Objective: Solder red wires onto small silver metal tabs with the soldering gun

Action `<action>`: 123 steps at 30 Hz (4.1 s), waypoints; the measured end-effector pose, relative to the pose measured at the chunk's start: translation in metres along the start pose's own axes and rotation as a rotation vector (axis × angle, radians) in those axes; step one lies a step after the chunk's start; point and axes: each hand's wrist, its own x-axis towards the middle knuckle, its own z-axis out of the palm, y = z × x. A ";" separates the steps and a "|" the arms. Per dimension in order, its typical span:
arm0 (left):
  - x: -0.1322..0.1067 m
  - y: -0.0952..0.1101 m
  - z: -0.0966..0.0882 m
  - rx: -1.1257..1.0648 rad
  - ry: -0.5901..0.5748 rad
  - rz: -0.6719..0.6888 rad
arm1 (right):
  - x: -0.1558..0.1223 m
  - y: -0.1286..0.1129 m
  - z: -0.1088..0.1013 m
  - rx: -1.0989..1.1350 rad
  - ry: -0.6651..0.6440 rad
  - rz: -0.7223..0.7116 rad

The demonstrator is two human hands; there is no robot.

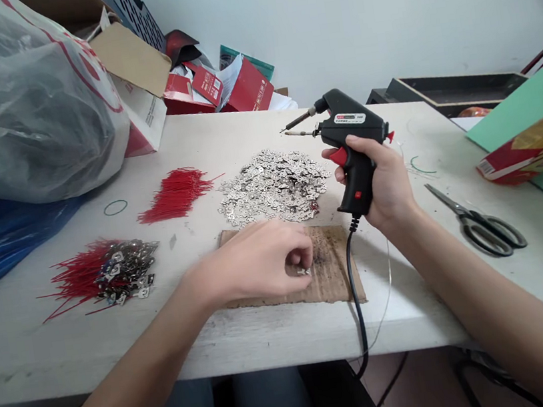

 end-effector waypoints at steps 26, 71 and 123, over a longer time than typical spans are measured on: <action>-0.008 -0.003 0.002 0.098 -0.036 -0.043 | -0.001 0.000 0.000 -0.001 0.002 -0.003; -0.066 -0.090 -0.078 0.437 0.371 -0.840 | -0.002 0.001 0.003 0.061 0.042 0.054; -0.015 -0.027 -0.019 -0.260 0.133 -0.151 | -0.002 0.001 0.004 0.024 0.038 0.054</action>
